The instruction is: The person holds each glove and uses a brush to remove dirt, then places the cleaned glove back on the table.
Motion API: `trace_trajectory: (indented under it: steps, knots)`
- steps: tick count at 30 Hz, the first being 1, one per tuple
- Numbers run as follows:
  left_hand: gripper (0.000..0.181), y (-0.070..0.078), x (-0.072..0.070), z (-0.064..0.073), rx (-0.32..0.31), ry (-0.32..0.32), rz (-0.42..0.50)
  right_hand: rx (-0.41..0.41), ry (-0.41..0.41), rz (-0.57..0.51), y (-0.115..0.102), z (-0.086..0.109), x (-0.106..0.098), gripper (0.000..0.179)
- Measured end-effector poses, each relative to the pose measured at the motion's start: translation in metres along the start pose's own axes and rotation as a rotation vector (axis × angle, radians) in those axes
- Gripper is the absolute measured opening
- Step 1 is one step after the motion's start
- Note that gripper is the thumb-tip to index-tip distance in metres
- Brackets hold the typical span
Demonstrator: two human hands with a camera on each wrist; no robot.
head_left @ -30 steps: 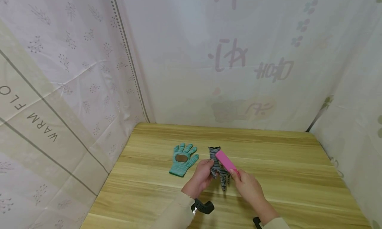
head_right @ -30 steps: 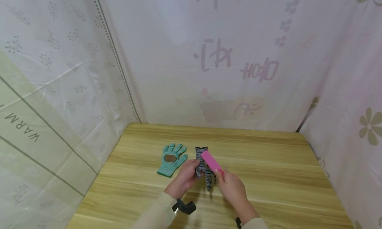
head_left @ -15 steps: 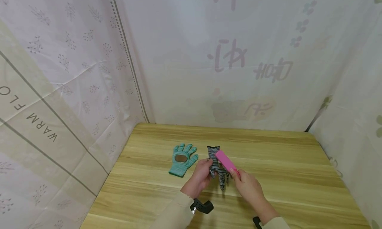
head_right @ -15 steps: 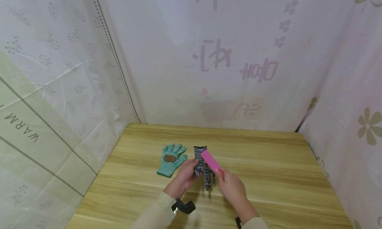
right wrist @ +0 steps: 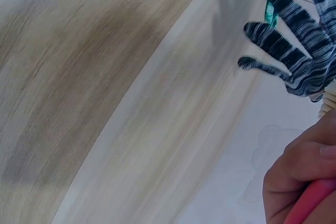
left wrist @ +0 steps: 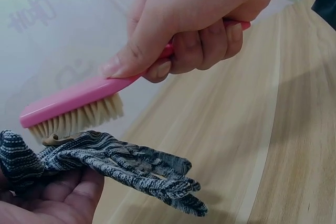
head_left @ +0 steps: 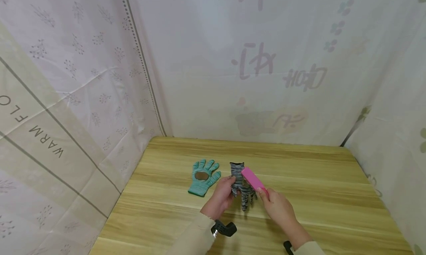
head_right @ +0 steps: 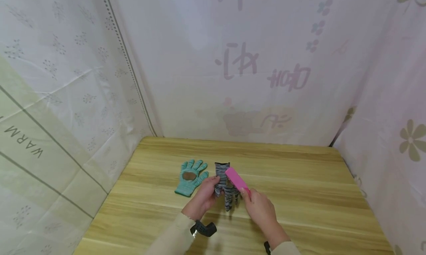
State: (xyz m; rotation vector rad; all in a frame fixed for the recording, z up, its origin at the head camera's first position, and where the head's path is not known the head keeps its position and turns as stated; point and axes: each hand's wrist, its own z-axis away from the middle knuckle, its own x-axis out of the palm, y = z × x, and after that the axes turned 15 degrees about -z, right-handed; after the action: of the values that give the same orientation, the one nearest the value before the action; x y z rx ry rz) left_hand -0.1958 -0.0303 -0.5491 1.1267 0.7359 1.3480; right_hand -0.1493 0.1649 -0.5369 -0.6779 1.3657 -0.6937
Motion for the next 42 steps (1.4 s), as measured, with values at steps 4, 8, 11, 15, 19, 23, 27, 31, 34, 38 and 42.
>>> trace_trajectory:
  steps: [4, 8, 11, 15, 19, 23, 27, 31, 34, 38, 42]
  knots:
    - [0.032, 0.001, -0.002, 0.001, -0.015, 0.006, 0.004, -0.002, 0.005, 0.013, 0.001, 0.001, -0.001, 0.047]
    - [0.032, 0.002, -0.002, 0.001, -0.009, 0.011, 0.017, 0.011, 0.002, 0.003, 0.001, 0.000, 0.000, 0.049]
    - [0.032, 0.003, -0.002, 0.000, 0.002, 0.011, 0.028, 0.028, 0.001, -0.014, 0.002, -0.001, 0.000, 0.049]
    - [0.033, 0.003, -0.001, -0.001, 0.008, 0.019, 0.030, 0.024, 0.011, -0.031, 0.001, 0.000, 0.001, 0.050]
    - [0.034, 0.003, 0.000, 0.000, 0.003, 0.024, 0.024, 0.004, 0.031, -0.057, -0.006, 0.002, 0.001, 0.052]
    - [0.039, 0.002, 0.003, 0.001, 0.001, 0.005, 0.004, -0.021, 0.042, -0.092, -0.016, 0.002, 0.004, 0.050]
    - [0.041, 0.000, 0.006, 0.001, 0.011, -0.011, -0.001, -0.038, 0.038, -0.095, -0.023, 0.001, 0.010, 0.048]
    - [0.038, -0.001, 0.009, 0.002, 0.019, -0.023, -0.002, -0.035, 0.030, -0.104, -0.025, 0.000, 0.017, 0.047]
    - [0.038, -0.001, 0.010, 0.003, 0.022, -0.025, 0.017, -0.033, 0.028, -0.110, -0.025, -0.001, 0.019, 0.047]
    - [0.035, 0.001, 0.010, 0.005, 0.028, -0.013, 0.046, -0.023, 0.023, -0.098, -0.022, 0.000, 0.018, 0.048]
    - [0.033, 0.004, 0.007, 0.006, 0.014, -0.006, 0.037, -0.015, 0.026, -0.073, -0.019, 0.001, 0.016, 0.048]
